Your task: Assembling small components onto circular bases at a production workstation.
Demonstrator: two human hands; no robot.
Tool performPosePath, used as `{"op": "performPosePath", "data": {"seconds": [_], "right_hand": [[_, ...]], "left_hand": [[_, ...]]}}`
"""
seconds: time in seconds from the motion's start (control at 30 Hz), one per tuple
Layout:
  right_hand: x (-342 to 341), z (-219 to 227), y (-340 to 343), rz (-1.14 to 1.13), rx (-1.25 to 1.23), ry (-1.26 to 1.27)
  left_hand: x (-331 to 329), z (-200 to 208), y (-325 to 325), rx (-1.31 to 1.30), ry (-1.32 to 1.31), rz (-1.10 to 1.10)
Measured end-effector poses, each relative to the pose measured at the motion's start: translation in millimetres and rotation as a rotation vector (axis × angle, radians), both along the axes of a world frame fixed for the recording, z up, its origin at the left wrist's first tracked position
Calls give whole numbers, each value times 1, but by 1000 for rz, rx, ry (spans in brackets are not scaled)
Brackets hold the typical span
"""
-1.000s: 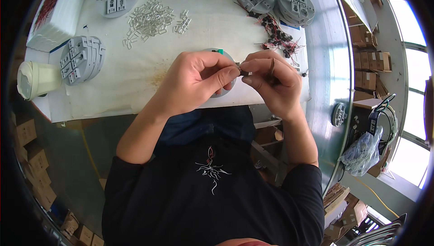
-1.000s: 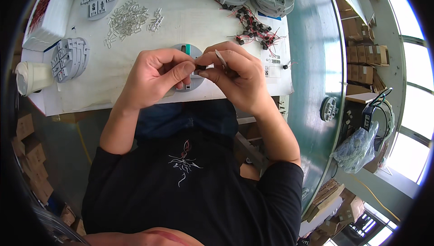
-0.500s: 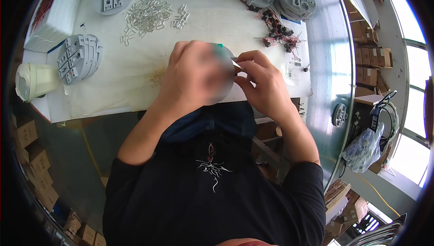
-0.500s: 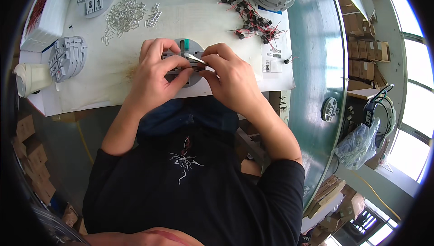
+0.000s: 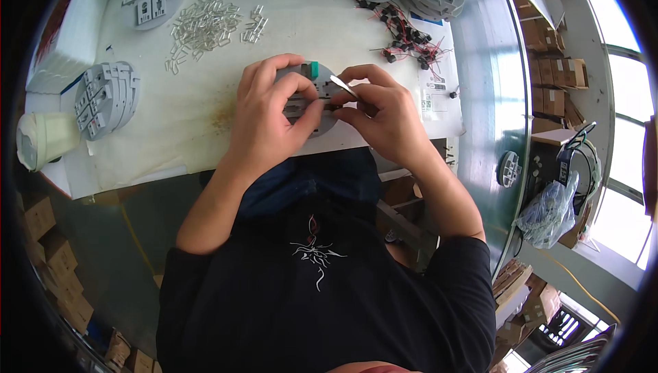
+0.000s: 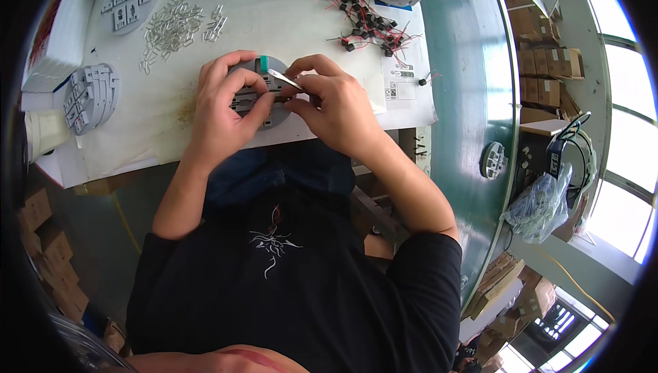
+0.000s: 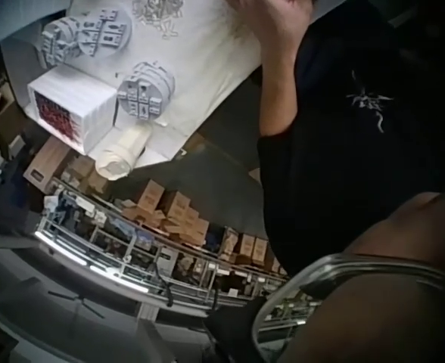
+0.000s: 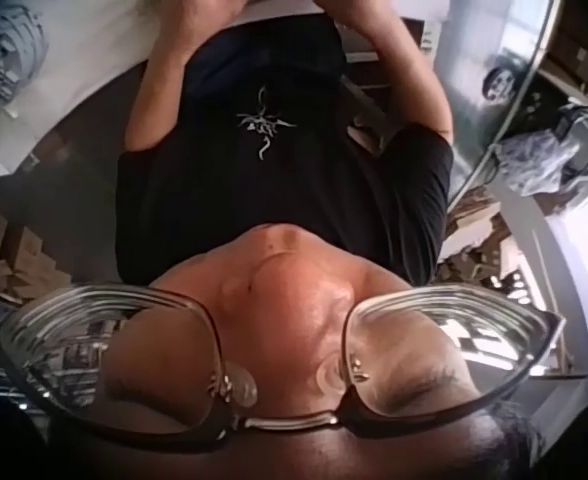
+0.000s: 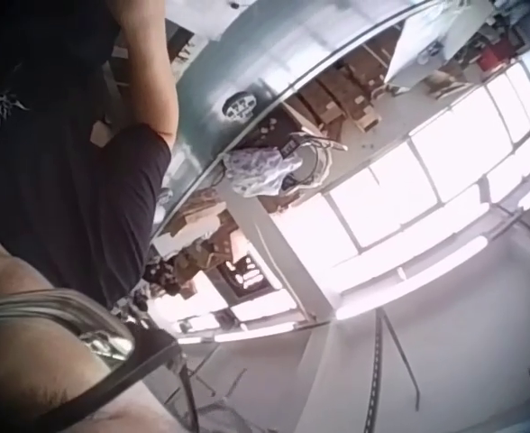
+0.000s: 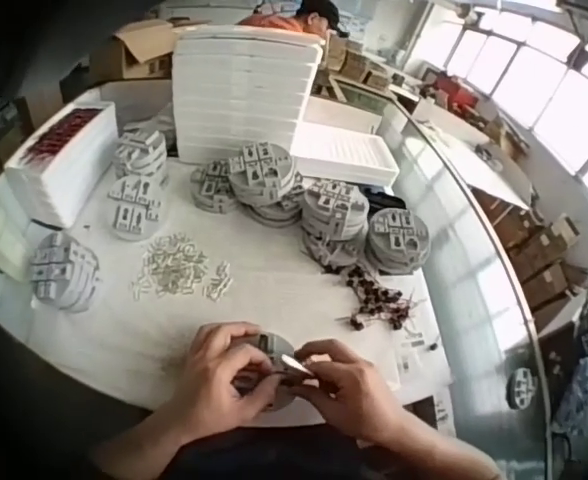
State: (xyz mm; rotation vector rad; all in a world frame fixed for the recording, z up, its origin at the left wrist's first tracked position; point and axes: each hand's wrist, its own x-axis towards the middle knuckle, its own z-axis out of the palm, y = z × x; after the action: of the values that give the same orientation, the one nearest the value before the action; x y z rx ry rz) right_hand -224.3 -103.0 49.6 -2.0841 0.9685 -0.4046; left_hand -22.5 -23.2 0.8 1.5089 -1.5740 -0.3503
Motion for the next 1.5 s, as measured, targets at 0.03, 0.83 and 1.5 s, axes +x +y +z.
{"op": "performPosePath", "data": {"seconds": [0.03, 0.83, 1.5], "right_hand": [[0, -3, 1, 11, 4, -5], [17, 17, 4, 255, -464, 305], [42, -26, 14, 27, 195, -758]], "left_hand": [[1, 0, 1, 3, 14, -6], [0, -3, 1, 50, 3, 11], [0, -4, 2, 59, -12, 7]]}}
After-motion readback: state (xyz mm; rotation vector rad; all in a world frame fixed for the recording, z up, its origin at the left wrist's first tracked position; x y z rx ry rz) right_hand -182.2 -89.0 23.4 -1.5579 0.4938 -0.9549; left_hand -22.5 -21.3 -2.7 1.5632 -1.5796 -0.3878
